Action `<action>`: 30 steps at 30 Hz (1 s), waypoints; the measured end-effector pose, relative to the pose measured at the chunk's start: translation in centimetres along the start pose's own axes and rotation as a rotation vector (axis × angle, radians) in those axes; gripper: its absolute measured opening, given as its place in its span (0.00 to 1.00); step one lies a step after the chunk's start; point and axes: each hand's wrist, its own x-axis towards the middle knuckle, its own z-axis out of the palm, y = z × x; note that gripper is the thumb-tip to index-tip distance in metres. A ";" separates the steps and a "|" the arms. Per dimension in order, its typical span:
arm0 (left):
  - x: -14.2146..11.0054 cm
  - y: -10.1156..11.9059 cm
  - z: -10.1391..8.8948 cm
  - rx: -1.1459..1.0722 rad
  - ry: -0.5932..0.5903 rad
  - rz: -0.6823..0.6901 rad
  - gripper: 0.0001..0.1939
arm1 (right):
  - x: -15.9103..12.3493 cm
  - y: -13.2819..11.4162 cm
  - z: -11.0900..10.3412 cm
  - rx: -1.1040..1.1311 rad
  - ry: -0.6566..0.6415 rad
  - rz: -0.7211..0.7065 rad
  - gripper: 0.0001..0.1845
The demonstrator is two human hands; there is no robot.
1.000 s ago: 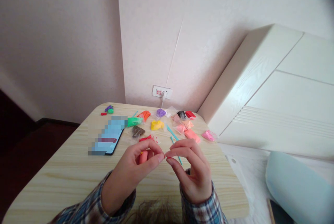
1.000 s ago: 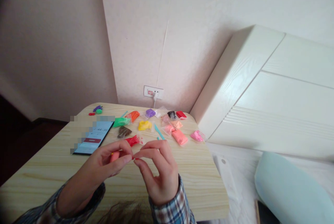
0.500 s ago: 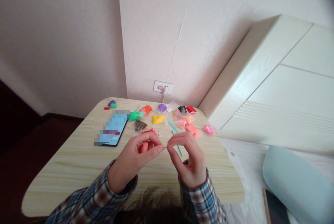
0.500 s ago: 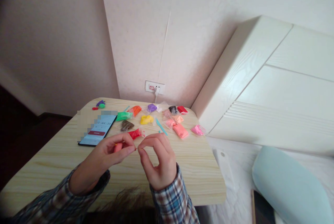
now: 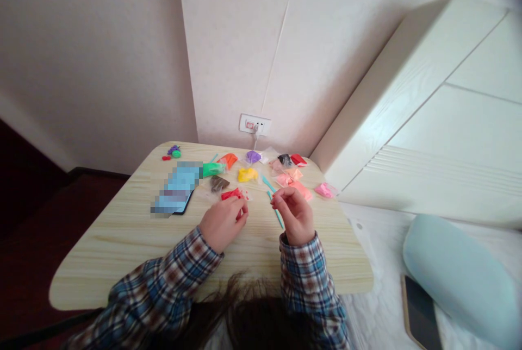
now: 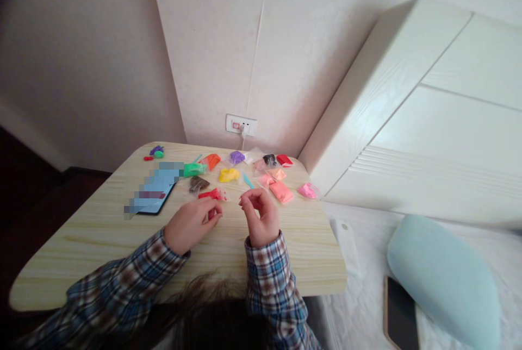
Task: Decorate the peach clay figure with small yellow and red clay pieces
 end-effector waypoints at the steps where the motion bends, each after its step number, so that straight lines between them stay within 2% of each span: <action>1: 0.0 -0.1 0.2 0.042 -0.009 -0.006 0.08 | -0.1 0.1 0.0 -0.020 -0.003 0.007 0.07; 6: -0.1 -0.5 0.7 0.064 -0.019 -0.042 0.06 | -0.4 0.4 0.6 -0.082 0.019 0.014 0.07; 11: 0.0 -0.7 0.5 -0.006 0.012 -0.020 0.04 | -0.4 1.0 0.9 -0.115 0.016 0.005 0.06; 14: 0.0 -0.4 -0.4 -0.270 0.070 0.024 0.06 | -0.5 0.7 0.8 -0.141 0.018 -0.023 0.05; 17: -0.2 0.1 -1.7 -0.691 0.060 0.012 0.10 | -0.6 -0.5 0.8 -0.203 0.004 -0.135 0.02; 20: -0.5 0.7 -2.6 -0.913 0.007 -0.040 0.11 | -0.8 -2.0 0.8 -0.326 -0.028 -0.348 0.03; 23: -0.9 1.2 -3.0 -0.997 -0.002 -0.058 0.10 | -0.9 -3.3 0.9 -0.415 -0.036 -0.468 0.05; 30: -1.3 2.0 -3.5 -0.981 0.016 -0.064 0.10 | -1.2 -4.8 0.6 -0.495 -0.051 -0.550 0.06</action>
